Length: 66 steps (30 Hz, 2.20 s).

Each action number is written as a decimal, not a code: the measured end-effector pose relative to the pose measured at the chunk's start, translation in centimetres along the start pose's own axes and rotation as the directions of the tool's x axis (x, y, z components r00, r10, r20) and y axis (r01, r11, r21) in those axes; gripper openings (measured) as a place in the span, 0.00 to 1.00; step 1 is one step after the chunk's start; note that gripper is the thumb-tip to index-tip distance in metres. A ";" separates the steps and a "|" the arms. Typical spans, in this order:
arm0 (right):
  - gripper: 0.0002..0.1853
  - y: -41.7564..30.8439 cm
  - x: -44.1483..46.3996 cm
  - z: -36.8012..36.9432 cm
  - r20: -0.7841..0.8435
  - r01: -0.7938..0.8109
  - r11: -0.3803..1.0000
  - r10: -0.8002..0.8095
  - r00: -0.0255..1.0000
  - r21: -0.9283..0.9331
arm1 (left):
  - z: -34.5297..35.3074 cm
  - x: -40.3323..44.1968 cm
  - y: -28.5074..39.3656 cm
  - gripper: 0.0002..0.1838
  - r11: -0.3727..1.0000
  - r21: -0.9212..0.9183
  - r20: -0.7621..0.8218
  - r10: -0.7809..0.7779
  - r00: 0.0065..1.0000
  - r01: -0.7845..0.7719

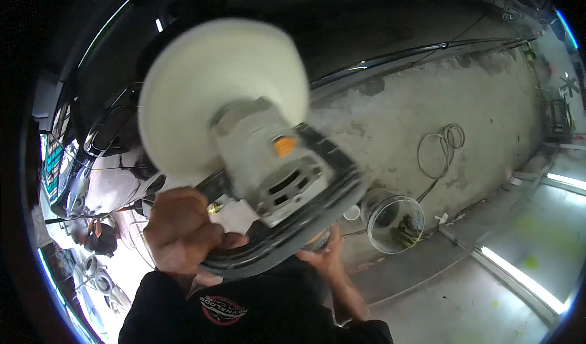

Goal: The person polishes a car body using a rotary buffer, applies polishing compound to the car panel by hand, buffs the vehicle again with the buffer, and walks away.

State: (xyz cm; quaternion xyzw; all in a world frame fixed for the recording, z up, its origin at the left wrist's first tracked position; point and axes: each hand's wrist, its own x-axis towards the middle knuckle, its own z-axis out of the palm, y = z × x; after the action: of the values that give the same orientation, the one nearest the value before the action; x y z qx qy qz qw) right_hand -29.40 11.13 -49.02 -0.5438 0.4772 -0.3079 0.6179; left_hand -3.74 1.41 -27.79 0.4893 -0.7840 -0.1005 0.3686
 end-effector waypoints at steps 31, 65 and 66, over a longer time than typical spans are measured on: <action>0.32 1.0 1.0 -4.2 -0.414 -0.184 0.981 0.193 0.889 0.062 | 6.6 8.0 -0.1 0.12 0.998 -0.055 -0.059 -0.004 0.998 0.001; 0.58 -20.5 -8.6 7.1 0.345 0.193 0.945 -0.095 0.934 -0.263 | -18.9 -14.2 13.3 0.14 0.884 0.261 -0.571 -0.183 0.801 0.388; 0.58 -21.1 -8.4 7.3 0.341 0.184 0.948 -0.089 0.936 -0.258 | -19.3 -13.9 13.0 0.14 0.892 0.241 -0.561 -0.193 0.805 0.382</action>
State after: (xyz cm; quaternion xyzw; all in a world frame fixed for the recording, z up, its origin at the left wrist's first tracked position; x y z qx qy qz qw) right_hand -22.74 16.86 -26.86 -0.7026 0.3690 -0.1845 0.5797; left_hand 3.73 23.57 -14.09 0.6690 -0.5740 0.1186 0.4570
